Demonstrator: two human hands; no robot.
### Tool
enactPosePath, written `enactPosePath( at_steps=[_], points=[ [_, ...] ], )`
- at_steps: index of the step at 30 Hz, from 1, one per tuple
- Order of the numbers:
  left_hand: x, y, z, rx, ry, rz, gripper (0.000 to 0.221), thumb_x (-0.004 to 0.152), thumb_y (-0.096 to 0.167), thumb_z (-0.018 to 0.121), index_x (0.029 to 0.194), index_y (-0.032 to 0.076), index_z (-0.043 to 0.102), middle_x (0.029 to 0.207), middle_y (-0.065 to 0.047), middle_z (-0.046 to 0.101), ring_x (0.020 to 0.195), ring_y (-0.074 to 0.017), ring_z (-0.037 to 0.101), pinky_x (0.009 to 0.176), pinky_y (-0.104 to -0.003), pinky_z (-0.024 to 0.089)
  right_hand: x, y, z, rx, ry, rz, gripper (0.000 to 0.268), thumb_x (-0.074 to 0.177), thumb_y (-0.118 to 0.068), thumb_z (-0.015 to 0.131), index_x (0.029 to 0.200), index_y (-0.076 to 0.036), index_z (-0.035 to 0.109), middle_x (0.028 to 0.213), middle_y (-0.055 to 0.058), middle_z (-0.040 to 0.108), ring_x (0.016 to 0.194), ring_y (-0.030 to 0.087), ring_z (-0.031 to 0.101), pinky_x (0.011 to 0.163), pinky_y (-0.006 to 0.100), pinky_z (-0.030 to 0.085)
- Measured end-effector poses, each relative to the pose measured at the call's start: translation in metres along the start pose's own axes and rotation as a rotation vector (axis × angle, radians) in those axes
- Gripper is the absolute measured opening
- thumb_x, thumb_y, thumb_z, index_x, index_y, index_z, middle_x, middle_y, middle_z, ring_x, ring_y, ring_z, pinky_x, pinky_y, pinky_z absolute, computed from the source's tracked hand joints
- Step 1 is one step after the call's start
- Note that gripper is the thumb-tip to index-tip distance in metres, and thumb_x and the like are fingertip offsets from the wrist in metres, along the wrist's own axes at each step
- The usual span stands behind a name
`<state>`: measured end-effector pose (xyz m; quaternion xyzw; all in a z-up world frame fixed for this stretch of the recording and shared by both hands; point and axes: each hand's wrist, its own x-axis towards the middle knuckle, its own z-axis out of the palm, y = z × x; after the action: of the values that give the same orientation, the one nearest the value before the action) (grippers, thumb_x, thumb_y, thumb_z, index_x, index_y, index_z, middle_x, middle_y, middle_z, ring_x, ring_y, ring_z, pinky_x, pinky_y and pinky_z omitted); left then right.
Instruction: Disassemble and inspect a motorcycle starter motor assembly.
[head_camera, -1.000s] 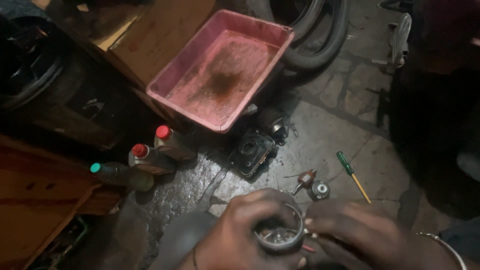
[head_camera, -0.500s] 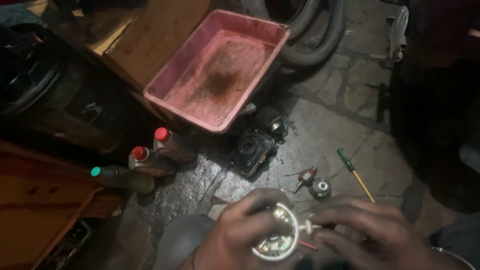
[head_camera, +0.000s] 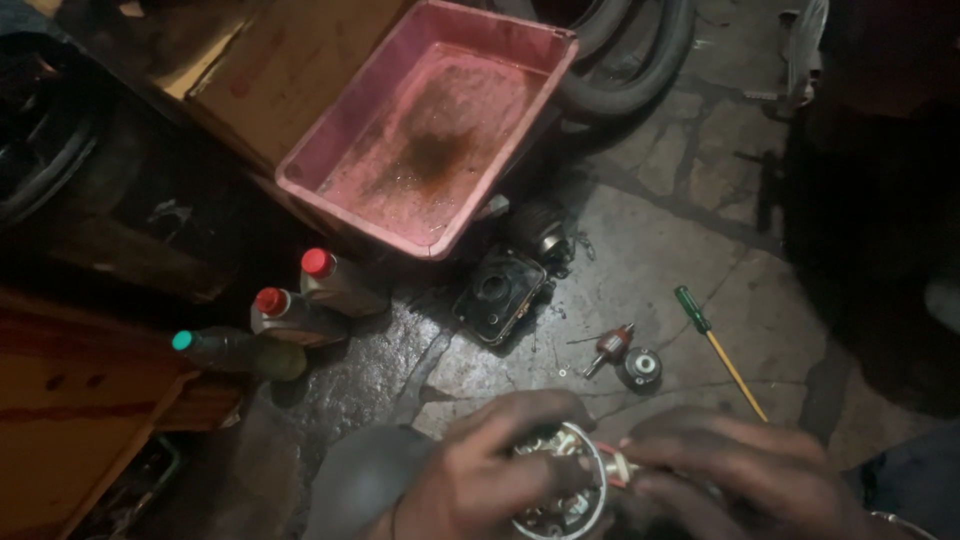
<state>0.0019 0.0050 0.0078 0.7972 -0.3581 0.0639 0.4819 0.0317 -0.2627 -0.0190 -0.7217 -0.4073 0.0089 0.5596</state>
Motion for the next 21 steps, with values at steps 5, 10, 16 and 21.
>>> enactPosePath(
  at_steps=[5,10,16,21],
  points=[
    [0.002,0.0,-0.001,0.088,-0.022,0.049,0.023,0.097,0.017,0.077,0.117,0.008,0.075,0.131,-0.018,0.067,0.126,-0.0295,0.073,0.105,-0.04,0.062,0.001,0.0,0.0,0.106,-0.053,0.046,0.022,0.093,-0.009,0.074,0.113,0.0,0.069,0.101,0.012,0.082,0.095,0.021,0.08,0.077,0.032,0.065],
    [0.004,0.0,0.005,0.018,0.019,0.015,0.019,0.099,0.019,0.077,0.113,0.007,0.074,0.127,-0.019,0.067,0.122,-0.0295,0.073,0.101,-0.038,0.064,0.007,-0.003,0.002,0.064,0.002,-0.072,0.02,0.095,-0.01,0.073,0.111,-0.001,0.067,0.104,0.014,0.079,0.1,0.022,0.079,0.081,0.033,0.063],
    [0.008,0.009,-0.003,0.029,-0.026,0.024,0.022,0.097,0.017,0.076,0.116,0.007,0.074,0.127,-0.018,0.066,0.121,-0.0292,0.073,0.101,-0.04,0.062,0.006,-0.002,0.002,0.1,-0.027,-0.076,0.02,0.095,-0.009,0.07,0.112,0.0,0.066,0.103,0.014,0.078,0.098,0.023,0.08,0.08,0.033,0.063],
    [0.005,0.006,-0.001,0.075,-0.041,0.076,0.022,0.096,0.016,0.079,0.116,0.008,0.073,0.13,-0.017,0.066,0.117,-0.0272,0.073,0.096,-0.036,0.063,-0.011,0.01,0.002,0.145,-0.047,0.053,0.015,0.095,-0.01,0.074,0.108,-0.006,0.07,0.097,0.008,0.083,0.091,0.018,0.079,0.075,0.03,0.064]
  ],
)
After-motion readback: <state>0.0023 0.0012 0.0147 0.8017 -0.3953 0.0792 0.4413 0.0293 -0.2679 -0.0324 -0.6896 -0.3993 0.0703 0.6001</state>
